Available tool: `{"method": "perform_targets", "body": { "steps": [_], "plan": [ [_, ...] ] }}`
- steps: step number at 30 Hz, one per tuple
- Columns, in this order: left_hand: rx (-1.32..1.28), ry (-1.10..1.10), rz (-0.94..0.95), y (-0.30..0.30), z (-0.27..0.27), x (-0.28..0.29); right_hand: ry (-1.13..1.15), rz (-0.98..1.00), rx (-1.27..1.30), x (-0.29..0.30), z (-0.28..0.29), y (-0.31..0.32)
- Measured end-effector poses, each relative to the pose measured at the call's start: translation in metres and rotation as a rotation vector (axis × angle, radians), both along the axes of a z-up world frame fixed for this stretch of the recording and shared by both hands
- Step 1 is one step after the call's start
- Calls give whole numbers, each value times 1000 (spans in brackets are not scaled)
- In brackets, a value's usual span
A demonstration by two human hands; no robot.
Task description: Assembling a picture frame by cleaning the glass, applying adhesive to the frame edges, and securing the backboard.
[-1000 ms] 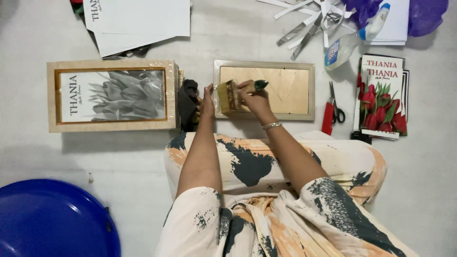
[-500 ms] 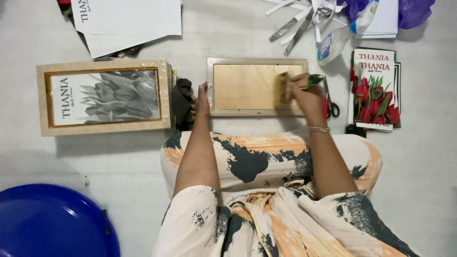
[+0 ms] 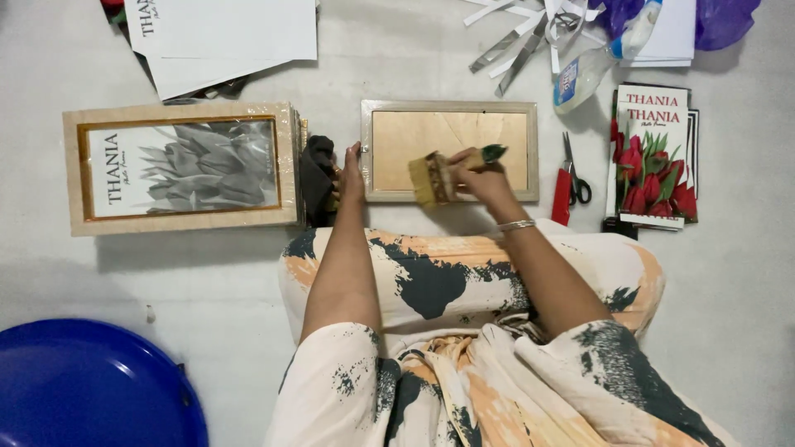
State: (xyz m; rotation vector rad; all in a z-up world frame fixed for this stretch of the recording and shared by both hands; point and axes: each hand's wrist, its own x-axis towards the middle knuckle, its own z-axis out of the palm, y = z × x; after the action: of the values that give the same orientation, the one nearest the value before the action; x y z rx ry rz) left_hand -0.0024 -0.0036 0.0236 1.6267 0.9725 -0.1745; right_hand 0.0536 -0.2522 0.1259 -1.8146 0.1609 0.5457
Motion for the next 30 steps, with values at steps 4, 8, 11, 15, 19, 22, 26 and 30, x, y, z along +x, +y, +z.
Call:
{"method": "perform_targets", "body": {
  "steps": [4,8,11,15,19,22,26,30],
  "plan": [
    [-6,-34,-12,8,-60,12,6,-105,-70,13,22,-89],
    [-4,-4,-21,9,-66,13,-170,-165,-410,31,18,-167],
    [-4,-24,-25,10,-67,14,-240,-121,-687,36,37,-174],
    [4,-21,-1,15,-87,19,-75,100,-239,29,75,-141],
    [-16,-30,1,9,-55,12,-16,411,-275,50,82,-122],
    [13,8,-22,2,-6,1,-191,504,-267,98,47,-132],
    [38,-25,-2,1,-22,7,-690,279,-481,140,27,-135],
    [15,13,-10,-1,2,1,-496,368,-262,133,38,-111]
  ]
}}
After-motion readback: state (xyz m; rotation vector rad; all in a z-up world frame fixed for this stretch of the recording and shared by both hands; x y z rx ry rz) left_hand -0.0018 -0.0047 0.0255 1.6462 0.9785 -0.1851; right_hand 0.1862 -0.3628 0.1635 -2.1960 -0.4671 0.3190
